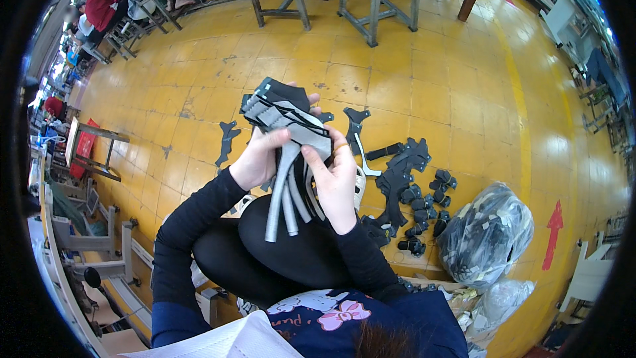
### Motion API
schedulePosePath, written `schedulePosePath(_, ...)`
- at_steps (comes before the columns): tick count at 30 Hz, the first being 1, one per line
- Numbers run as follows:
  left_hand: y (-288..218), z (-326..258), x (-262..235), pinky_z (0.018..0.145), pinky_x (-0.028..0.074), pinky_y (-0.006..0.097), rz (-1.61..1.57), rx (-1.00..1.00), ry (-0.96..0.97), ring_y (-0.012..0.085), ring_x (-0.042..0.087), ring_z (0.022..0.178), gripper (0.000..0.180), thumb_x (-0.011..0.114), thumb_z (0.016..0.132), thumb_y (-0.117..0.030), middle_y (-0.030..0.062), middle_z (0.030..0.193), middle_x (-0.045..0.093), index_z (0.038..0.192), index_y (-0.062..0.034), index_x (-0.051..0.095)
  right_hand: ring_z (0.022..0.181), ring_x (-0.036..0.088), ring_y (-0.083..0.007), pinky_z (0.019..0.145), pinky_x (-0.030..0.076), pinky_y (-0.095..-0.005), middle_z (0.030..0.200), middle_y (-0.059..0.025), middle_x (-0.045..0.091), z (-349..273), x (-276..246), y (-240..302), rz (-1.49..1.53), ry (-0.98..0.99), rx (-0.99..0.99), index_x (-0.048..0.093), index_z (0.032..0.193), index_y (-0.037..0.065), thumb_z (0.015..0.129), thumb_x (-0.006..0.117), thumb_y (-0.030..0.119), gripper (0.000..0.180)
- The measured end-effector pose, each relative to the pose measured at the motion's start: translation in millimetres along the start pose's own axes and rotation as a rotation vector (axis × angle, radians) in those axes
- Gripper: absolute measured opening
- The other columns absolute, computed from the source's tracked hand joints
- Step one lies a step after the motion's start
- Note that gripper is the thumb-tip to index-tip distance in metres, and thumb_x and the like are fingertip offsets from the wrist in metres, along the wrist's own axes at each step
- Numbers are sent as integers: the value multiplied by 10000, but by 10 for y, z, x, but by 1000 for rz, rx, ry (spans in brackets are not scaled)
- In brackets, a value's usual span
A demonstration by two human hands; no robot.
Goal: The person sits on the floor and sorts black plastic parts, picking them up, inspecting them, and stacking them into piles. The person also handles white plastic parts, stacking them separately.
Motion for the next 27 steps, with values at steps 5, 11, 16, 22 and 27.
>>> schedulePosePath(5, 28, -46, 202, 1097, 349, 402, 61, -16, 219, 234, 329, 1372, 1153, 782, 685, 50, 109, 1499, 309, 1509, -259, 37, 995, 584, -120, 873, 453, -249, 1092, -86, 623, -68, -25, 32, 134, -1, 49, 473, 1256, -31, 910, 619, 48, 383)
schedulePosePath(11, 256, -70, 160, 1100, 323, 362, 55, -243, 126, 218, 390, 1335, 697, 637, 889, -349, 118, 1488, 349, 1431, -43, 323, 1037, 580, -130, 900, 453, -251, 1123, -103, 608, -134, -44, 83, 212, -65, -3, 433, 1264, -24, 896, 636, 36, 425)
schedulePosePath(16, 286, -146, 90, 1026, 395, 334, 317, -232, 163, 167, 509, 1189, 590, 596, 939, -305, 47, 1316, 521, 1432, -103, 342, 1073, 545, -155, 942, 423, -281, 1197, -115, 551, -67, -21, 226, -310, -31, -237, 405, 1317, -10, 918, 597, 61, 449)
schedulePosePath(22, 239, -105, 17, 942, 430, 281, 78, -252, -80, 117, 562, 1078, 409, 603, 939, -281, 30, 1178, 608, 1273, -56, 532, 1039, 521, -186, 931, 401, -302, 1171, -122, 529, 66, -17, 440, -409, -17, -257, 463, 1294, -31, 884, 622, 75, 452)
schedulePosePath(27, 248, -119, -47, 890, 496, 296, 48, -349, -159, 135, 611, 1036, 381, 625, 916, -225, 54, 1142, 639, 1248, -53, 552, 958, 509, -81, 874, 396, -210, 1024, -26, 560, 106, -129, 373, -2, 1, 36, 530, 1251, -27, 929, 573, 53, 335)
Point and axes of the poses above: each hand's wrist, its own z-axis towards the middle knuckle, its own x-axis out of the palm, y = z × x, the point moved 8 cm from there along z, towards the middle knuckle
